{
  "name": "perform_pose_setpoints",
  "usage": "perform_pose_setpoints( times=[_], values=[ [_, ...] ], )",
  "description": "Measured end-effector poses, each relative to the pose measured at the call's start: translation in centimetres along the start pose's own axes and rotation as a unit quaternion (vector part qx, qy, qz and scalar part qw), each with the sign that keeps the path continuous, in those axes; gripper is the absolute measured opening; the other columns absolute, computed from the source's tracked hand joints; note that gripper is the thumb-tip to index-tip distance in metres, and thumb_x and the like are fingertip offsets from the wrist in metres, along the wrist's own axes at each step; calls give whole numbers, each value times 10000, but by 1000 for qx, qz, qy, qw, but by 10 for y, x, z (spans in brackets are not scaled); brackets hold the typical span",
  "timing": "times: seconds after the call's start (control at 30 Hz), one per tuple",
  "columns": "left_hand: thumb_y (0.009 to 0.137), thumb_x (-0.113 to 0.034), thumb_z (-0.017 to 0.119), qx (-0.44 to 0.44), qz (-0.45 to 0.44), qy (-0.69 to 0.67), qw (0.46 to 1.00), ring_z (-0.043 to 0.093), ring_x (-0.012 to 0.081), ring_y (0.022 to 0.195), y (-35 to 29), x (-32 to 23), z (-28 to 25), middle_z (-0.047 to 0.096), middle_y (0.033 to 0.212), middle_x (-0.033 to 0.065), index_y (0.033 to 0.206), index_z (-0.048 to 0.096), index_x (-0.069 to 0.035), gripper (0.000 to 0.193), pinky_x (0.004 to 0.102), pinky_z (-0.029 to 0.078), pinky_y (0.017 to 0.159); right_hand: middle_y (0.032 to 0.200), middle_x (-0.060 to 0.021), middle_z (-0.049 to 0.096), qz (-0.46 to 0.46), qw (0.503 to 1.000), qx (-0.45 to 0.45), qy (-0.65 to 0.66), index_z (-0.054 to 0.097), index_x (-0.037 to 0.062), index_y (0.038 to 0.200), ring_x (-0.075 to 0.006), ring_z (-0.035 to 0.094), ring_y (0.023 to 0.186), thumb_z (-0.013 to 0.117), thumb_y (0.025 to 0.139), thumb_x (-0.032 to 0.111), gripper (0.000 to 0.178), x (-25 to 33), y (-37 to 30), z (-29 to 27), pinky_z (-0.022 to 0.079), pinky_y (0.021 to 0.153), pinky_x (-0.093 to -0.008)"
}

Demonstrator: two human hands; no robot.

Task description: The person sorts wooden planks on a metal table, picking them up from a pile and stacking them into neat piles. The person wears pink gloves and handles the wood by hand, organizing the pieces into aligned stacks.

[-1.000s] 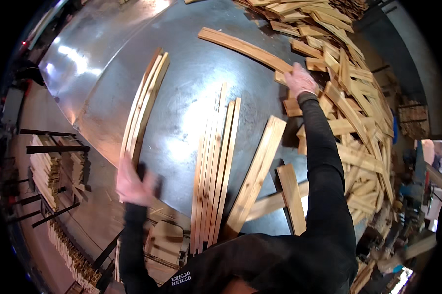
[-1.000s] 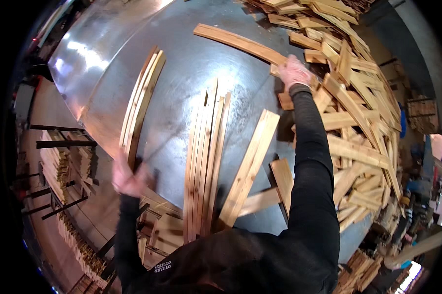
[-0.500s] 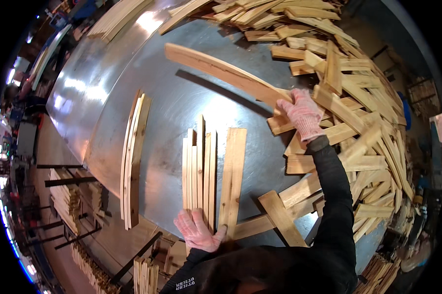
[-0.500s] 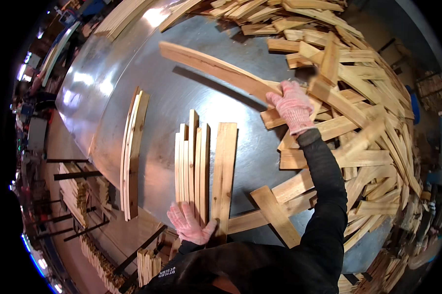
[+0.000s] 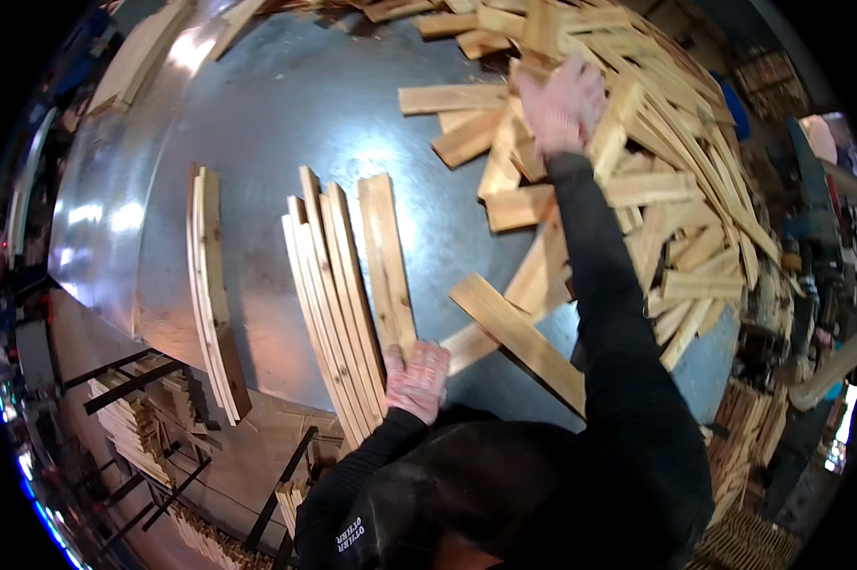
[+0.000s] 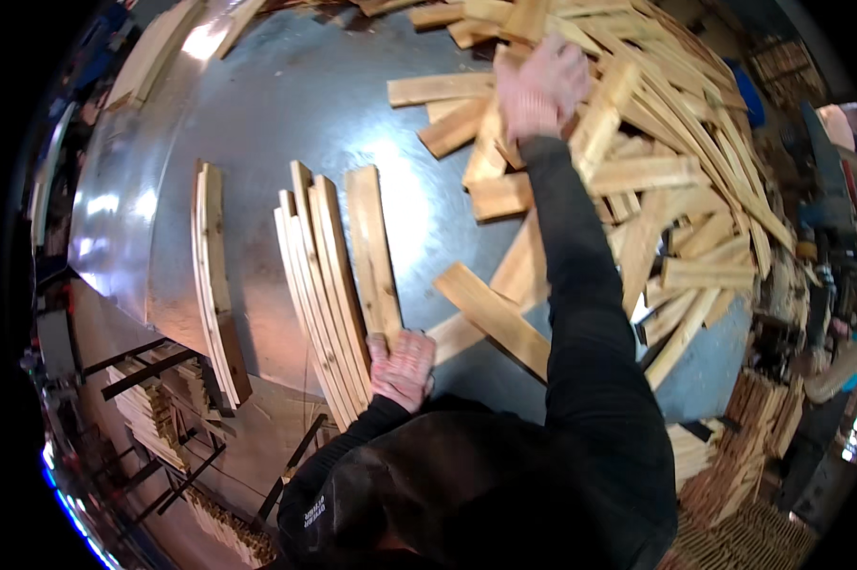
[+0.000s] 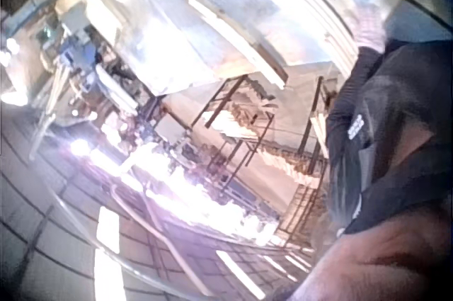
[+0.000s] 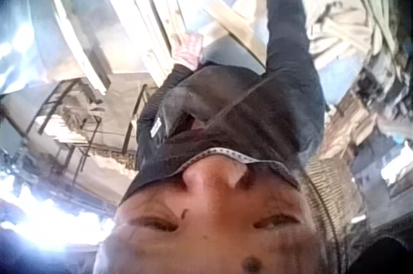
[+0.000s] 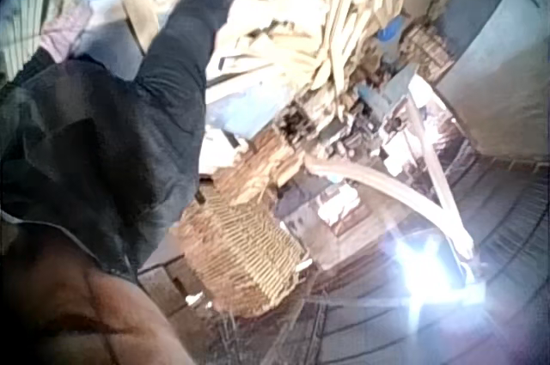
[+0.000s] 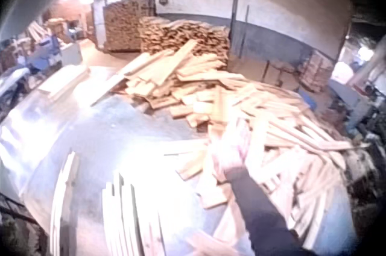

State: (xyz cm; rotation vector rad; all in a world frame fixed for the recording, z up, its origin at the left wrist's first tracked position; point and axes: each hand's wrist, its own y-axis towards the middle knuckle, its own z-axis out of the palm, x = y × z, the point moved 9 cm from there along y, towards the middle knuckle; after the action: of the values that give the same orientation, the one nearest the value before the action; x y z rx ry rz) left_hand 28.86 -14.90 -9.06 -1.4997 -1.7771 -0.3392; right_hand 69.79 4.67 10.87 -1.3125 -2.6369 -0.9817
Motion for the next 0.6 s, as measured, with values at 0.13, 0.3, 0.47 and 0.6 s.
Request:
perform_pose_setpoints(
  times=[0.13, 0.3, 0.47, 0.6],
  values=[
    [827, -109, 535, -118, -237, -456, 850, 489, 427, 1099, -4, 89, -30, 490, 1213, 230, 1221, 537, -67, 396, 597, 364, 983, 1481, -350, 268, 199, 973, 112, -31, 253, -17, 1470, -487, 273, 1379, 770, 695, 470, 1052, -146, -168, 11, 257, 1142, -503],
    [854, -87, 515, -93, -238, -482, 838, 444, 479, 1195, -15, 56, -8, 426, 1351, 269, 1355, 443, -81, 506, 604, 326, 1058, 1462, -307, 325, 206, 951, 157, 169, 276, -37, 1457, -442, 341, 1354, 713, 747, 253, 883, -155, -173, -25, 351, 1086, -468],
    [829, -94, 540, -132, -259, -322, 901, 283, 498, 1385, -48, 71, -10, 293, 1501, 312, 1453, 388, -55, 644, 662, 199, 1110, 1459, -274, 352, 4, 949, 248, 196, 327, 5, 1452, -435, 369, 1342, 662, 770, 140, 772, -130, -212, -104, 335, 1129, -436],
    [770, -412, 676, 106, -403, -352, 838, 211, 538, 1391, -87, 100, 27, 239, 1508, 335, 1502, 241, -14, 940, 689, 109, 1104, 1462, -280, 348, -14, 901, 413, 131, 241, 71, 1506, -472, 387, 1314, 723, 787, 300, 896, -161, -344, -125, 380, 1084, -486]
  ],
)
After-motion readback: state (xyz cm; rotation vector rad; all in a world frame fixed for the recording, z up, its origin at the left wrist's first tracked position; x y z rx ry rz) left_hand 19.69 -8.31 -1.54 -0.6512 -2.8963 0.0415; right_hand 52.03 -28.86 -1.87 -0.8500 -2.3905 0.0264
